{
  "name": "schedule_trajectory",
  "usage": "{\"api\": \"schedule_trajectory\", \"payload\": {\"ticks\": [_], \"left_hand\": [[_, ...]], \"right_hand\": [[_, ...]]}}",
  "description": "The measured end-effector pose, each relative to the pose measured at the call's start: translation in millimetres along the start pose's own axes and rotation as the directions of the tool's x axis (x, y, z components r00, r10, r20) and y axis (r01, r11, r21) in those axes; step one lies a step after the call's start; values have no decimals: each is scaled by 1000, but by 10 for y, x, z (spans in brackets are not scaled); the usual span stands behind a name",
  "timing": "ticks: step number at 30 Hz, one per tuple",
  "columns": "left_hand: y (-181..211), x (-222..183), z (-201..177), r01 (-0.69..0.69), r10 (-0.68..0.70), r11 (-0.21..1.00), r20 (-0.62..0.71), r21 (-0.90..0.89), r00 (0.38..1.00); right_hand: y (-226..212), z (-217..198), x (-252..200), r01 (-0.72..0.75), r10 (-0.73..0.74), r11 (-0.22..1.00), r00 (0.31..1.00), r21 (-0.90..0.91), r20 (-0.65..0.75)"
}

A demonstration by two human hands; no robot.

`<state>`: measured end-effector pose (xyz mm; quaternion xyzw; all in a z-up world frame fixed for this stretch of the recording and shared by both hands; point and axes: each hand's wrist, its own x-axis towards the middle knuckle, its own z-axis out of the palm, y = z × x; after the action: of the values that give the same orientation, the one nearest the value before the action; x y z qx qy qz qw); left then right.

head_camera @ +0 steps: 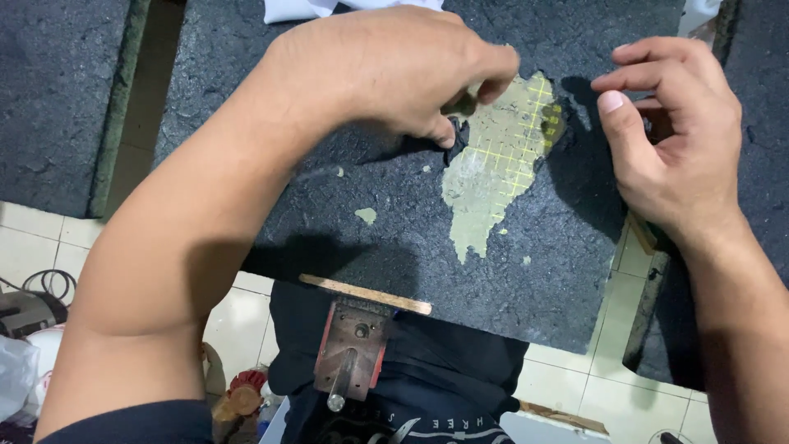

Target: The person is picking up small black beads and carefully placing them onto a yellow grid template on a workbench.

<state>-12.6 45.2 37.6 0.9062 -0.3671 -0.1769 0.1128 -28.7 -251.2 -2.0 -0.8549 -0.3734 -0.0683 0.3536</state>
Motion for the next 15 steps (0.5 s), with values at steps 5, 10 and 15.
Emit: {"api": "schedule_trajectory", "payload": {"ticks": [5,10,15], "left_hand": [[-51,65,-1,-49,53,998,85,-49,995],[28,57,-30,-24,27,999,123,-22,992],[141,24,-33,-10,-5,994,132,111,991]], "right_hand": [[-33,20,28,27,-26,998,999,-55,18],[-26,41,39,77,-75,994,997,-72,32],[-134,-13,100,217,-209,970,974,-107,81]]}}
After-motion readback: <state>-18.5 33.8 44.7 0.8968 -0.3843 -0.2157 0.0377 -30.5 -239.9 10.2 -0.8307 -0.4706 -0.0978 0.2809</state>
